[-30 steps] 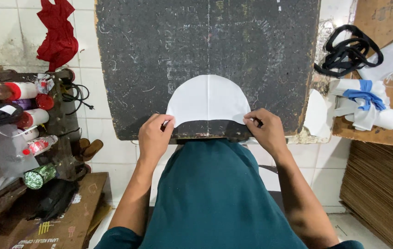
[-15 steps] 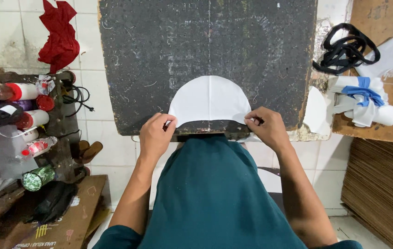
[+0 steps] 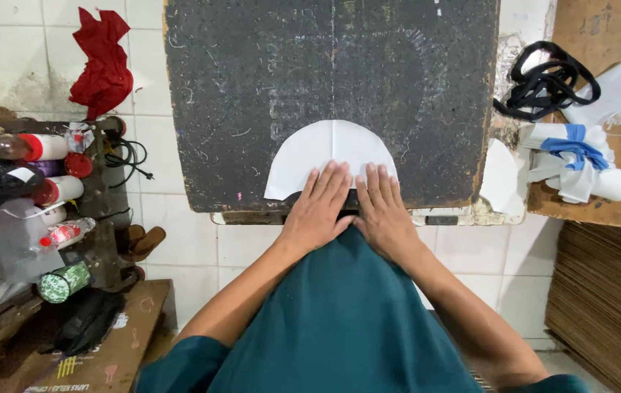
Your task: Aligning and smoothing white fabric cutouts on a template board and trimming straps
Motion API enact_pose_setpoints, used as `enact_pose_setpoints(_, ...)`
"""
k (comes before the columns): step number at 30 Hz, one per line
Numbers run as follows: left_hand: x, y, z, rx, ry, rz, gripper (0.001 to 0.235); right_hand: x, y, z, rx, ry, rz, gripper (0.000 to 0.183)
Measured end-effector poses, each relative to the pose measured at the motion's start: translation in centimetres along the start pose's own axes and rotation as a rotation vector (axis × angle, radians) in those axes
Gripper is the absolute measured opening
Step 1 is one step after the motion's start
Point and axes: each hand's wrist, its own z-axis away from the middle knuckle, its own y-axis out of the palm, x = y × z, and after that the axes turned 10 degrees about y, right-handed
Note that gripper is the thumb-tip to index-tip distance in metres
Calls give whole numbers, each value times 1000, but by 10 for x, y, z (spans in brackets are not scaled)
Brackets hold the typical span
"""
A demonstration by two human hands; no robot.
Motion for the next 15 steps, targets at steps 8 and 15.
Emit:
enact_pose_setpoints(8, 26, -21, 40, 318, -161, -37, 97, 39, -41, -60, 269, -23, 16, 76)
enact_pose_setpoints(15, 28, -22, 83, 76, -293, -190, 97, 35, -39, -118, 181, 98, 120, 86)
